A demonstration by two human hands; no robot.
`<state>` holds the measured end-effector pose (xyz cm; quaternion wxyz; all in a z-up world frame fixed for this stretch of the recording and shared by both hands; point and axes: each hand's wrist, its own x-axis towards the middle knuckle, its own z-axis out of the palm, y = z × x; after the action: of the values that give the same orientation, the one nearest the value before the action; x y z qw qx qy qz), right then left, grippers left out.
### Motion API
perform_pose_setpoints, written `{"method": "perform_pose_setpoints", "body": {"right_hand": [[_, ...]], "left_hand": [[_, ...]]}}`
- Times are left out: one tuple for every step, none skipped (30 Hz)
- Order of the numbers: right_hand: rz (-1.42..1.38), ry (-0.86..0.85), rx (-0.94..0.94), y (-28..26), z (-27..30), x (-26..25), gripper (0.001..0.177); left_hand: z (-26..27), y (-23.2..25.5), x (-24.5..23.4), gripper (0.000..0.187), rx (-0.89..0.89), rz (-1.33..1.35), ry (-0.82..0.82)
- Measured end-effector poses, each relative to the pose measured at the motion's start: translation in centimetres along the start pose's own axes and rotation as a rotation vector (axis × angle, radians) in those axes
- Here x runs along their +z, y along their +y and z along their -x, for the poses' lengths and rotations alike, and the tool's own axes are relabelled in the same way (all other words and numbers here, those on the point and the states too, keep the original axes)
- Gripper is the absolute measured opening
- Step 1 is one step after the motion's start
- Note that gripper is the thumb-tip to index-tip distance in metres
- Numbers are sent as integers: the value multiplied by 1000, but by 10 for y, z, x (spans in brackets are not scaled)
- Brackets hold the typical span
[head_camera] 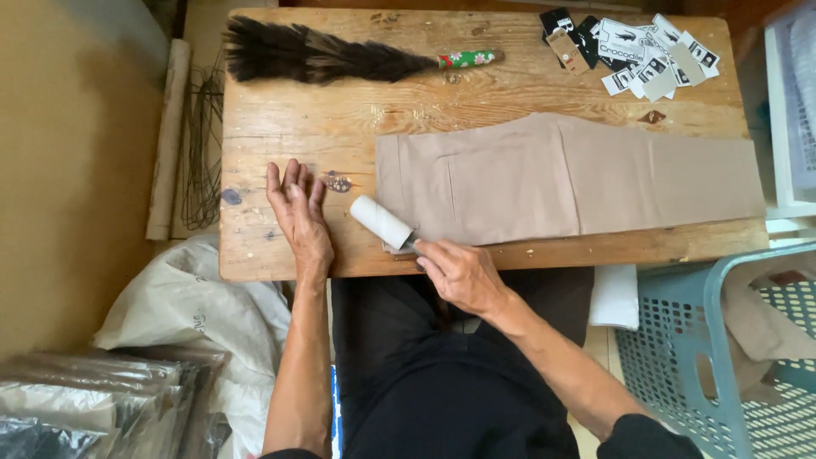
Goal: A person takes a pair of trousers from a laundry basket, lays them flat on a wooden table, uses a lint roller to remove lint and debris from both sides, and then folds them neatly.
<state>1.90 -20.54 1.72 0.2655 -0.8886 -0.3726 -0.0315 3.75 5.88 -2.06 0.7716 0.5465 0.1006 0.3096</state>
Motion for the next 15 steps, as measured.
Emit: {"method": "perform_pose_setpoints", "body": {"right_hand": [[-23, 92, 78, -7, 4, 1, 19], [-47, 180, 153, -15, 9, 2, 25], [-49, 179, 156, -20, 13, 2, 25], [-43, 216, 183, -25, 16, 2, 23], [-37, 254, 209, -29, 19, 2, 21], [-37, 253, 215, -32, 25, 11, 21], [-8, 253, 198, -35, 31, 20, 19], [23, 256, 184, -38, 36, 29, 17], [24, 258, 193, -38, 38, 26, 17], [55, 275, 218, -38, 38, 24, 18], [86, 291, 244, -39, 38, 23, 18], [83, 293, 248, -35, 37, 13, 18], [107, 329, 273, -32, 35, 4, 15], [134, 363, 292, -26, 33, -6, 12], [135, 365, 291, -31, 32, -5, 12]], "left_hand": [[0, 1, 1, 56, 1, 6, -2], [2, 3, 1, 55, 3, 11, 2], [3, 3, 1, 55, 0, 9, 1], [2, 2, 1, 54, 6, -3, -7], [2, 1, 2, 53, 13, -16, -14], [2, 3, 2, 53, 8, -17, -17], [3, 5, 3, 52, 7, -69, -40], [2, 7, 4, 52, 6, -121, -69], [4, 9, 7, 52, 1, -120, -77], [4, 11, 9, 51, 16, -167, -90], [4, 15, 10, 50, 31, -213, -104], [4, 14, 9, 50, 30, -217, -108], [4, 13, 8, 49, 41, -236, -122], [4, 11, 9, 49, 54, -251, -131], [3, 14, 10, 49, 56, -250, -131]]}}
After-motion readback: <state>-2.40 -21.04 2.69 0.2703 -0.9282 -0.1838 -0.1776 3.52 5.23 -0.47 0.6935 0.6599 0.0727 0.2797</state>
